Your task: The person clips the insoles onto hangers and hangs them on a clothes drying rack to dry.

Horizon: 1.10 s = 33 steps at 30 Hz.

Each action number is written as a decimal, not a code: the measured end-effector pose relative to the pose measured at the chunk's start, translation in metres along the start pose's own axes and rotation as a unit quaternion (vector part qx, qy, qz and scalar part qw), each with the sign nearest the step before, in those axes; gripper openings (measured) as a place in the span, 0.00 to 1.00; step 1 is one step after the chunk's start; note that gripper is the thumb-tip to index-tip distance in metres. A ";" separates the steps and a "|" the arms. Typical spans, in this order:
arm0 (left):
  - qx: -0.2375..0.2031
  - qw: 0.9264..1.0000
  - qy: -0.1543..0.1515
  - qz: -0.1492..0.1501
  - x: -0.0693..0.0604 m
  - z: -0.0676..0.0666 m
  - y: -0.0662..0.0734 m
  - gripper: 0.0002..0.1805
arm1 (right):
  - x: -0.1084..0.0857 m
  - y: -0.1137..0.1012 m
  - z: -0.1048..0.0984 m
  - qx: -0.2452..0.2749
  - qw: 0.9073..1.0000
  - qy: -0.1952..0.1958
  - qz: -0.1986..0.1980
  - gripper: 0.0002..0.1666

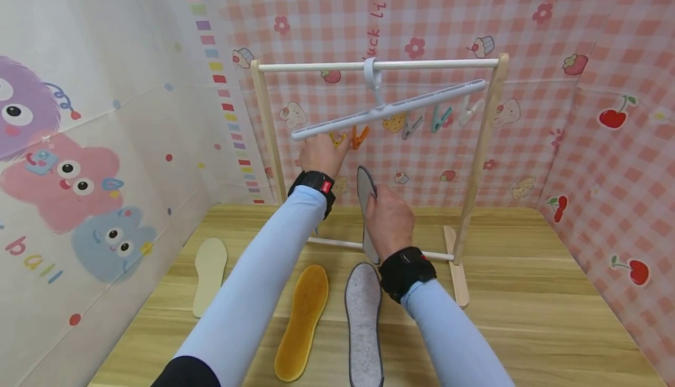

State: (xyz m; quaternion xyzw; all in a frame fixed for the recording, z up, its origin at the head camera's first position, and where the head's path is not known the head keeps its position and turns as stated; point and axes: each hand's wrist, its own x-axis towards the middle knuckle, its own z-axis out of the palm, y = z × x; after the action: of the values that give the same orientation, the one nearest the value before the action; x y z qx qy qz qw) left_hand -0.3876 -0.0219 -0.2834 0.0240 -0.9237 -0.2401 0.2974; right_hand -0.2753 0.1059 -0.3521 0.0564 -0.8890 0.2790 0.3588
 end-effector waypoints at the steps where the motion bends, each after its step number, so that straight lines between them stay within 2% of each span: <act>1: -0.005 1.000 0.003 -0.002 0.001 0.001 0.000 0.25 | 0.000 0.000 0.000 0.000 1.000 -0.002 0.002 0.12; 5: -0.012 1.000 0.014 -0.007 0.002 0.001 0.000 0.24 | 0.001 -0.001 0.002 -0.003 1.000 -0.010 0.003 0.12; 11: 0.010 1.000 0.016 0.003 -0.001 -0.008 0.000 0.27 | 0.005 -0.002 0.006 -0.015 1.000 -0.009 -0.015 0.10; 21: 0.038 0.999 -0.005 0.028 -0.008 -0.024 0.004 0.27 | 0.014 -0.009 0.013 -0.067 0.995 -0.013 -0.069 0.08; 29: 0.068 0.997 0.000 0.043 -0.009 -0.025 0.007 0.26 | 0.015 -0.013 0.021 -0.084 0.994 -0.025 -0.067 0.07; 33: 0.069 0.996 0.001 0.047 -0.011 -0.027 0.009 0.25 | 0.015 -0.013 0.025 -0.097 0.992 -0.017 -0.079 0.07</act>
State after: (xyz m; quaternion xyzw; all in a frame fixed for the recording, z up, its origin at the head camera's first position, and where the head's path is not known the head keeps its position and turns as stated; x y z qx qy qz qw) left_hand -0.3628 -0.0232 -0.2657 0.0009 -0.9380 -0.1615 0.3066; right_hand -0.2976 0.0826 -0.3506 0.0959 -0.9108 0.1614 0.3677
